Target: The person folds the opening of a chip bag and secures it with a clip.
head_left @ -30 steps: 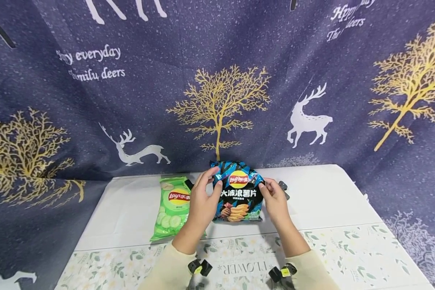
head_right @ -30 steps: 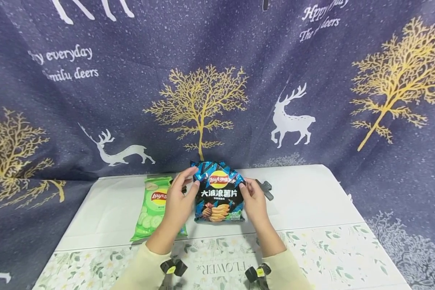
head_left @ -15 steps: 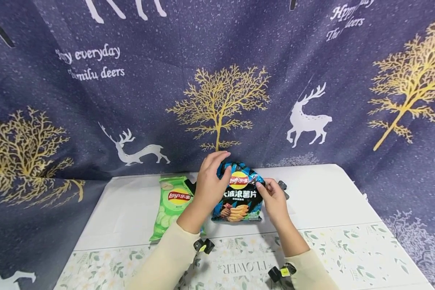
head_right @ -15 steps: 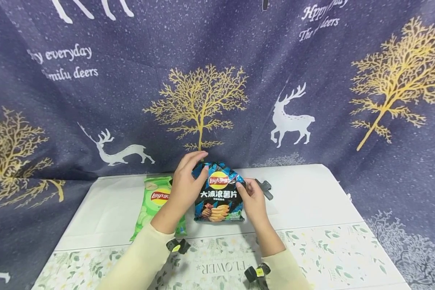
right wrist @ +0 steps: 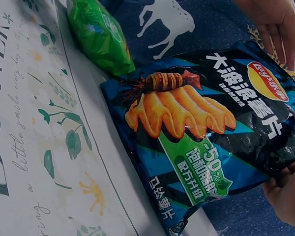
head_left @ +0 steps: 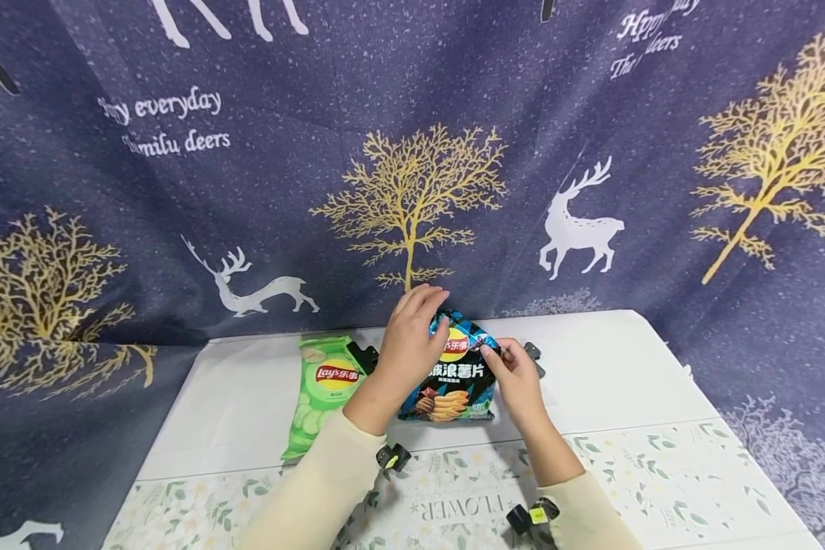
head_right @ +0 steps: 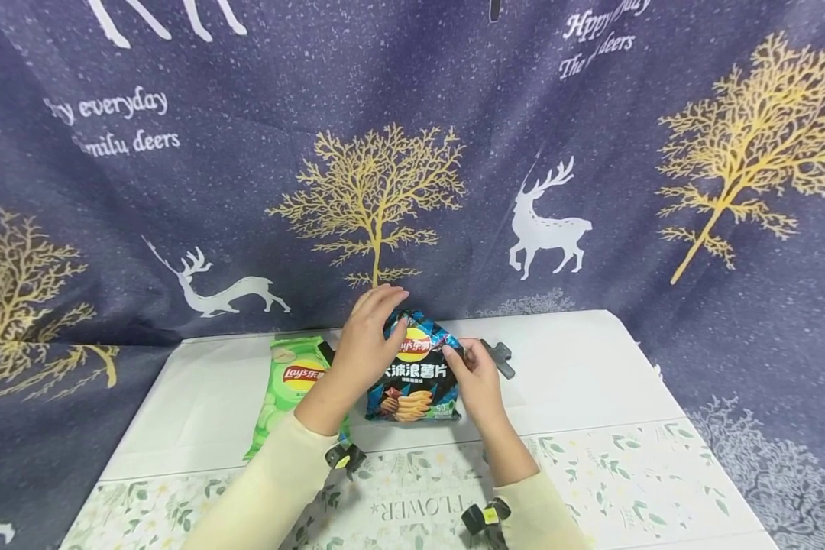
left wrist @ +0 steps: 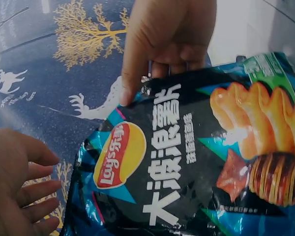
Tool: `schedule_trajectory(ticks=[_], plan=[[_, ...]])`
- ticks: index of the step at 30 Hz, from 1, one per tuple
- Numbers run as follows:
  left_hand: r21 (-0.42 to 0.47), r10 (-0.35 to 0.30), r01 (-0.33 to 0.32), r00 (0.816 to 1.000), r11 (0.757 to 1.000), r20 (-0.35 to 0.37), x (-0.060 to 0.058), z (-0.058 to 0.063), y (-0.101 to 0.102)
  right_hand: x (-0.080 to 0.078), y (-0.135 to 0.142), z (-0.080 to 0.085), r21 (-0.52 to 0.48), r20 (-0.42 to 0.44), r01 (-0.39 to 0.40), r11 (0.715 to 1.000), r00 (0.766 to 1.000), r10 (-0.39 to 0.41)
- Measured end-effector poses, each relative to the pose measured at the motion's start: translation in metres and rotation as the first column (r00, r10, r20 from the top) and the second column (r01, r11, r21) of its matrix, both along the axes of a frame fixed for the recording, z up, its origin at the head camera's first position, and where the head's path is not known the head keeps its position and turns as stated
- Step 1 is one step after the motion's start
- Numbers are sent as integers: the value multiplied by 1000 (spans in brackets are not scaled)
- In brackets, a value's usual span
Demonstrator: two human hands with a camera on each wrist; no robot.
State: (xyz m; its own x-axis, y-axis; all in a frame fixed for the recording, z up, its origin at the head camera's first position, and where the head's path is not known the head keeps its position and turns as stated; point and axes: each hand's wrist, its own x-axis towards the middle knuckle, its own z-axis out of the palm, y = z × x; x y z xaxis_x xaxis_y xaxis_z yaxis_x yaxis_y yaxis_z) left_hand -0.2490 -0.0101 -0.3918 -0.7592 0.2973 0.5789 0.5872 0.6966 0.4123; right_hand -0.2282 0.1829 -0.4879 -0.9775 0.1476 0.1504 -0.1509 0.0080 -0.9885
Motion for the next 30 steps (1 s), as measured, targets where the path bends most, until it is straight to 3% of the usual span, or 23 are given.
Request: schedule_trajectory(ticks=[6, 12, 30], plan=[[-109, 33, -35, 999, 993, -23, -2, -2, 2, 0, 0, 0, -2, -12, 1, 1000, 1000, -1], [-162, 25, -26, 1000, 986, -9, -3, -3, 5, 0, 0, 0, -1, -20, 8, 1000, 1000, -8], [-146, 10, -14, 1000, 989, -27, -4, -6, 7, -1, 1, -1, -3, -23, 16, 1000, 1000, -16]])
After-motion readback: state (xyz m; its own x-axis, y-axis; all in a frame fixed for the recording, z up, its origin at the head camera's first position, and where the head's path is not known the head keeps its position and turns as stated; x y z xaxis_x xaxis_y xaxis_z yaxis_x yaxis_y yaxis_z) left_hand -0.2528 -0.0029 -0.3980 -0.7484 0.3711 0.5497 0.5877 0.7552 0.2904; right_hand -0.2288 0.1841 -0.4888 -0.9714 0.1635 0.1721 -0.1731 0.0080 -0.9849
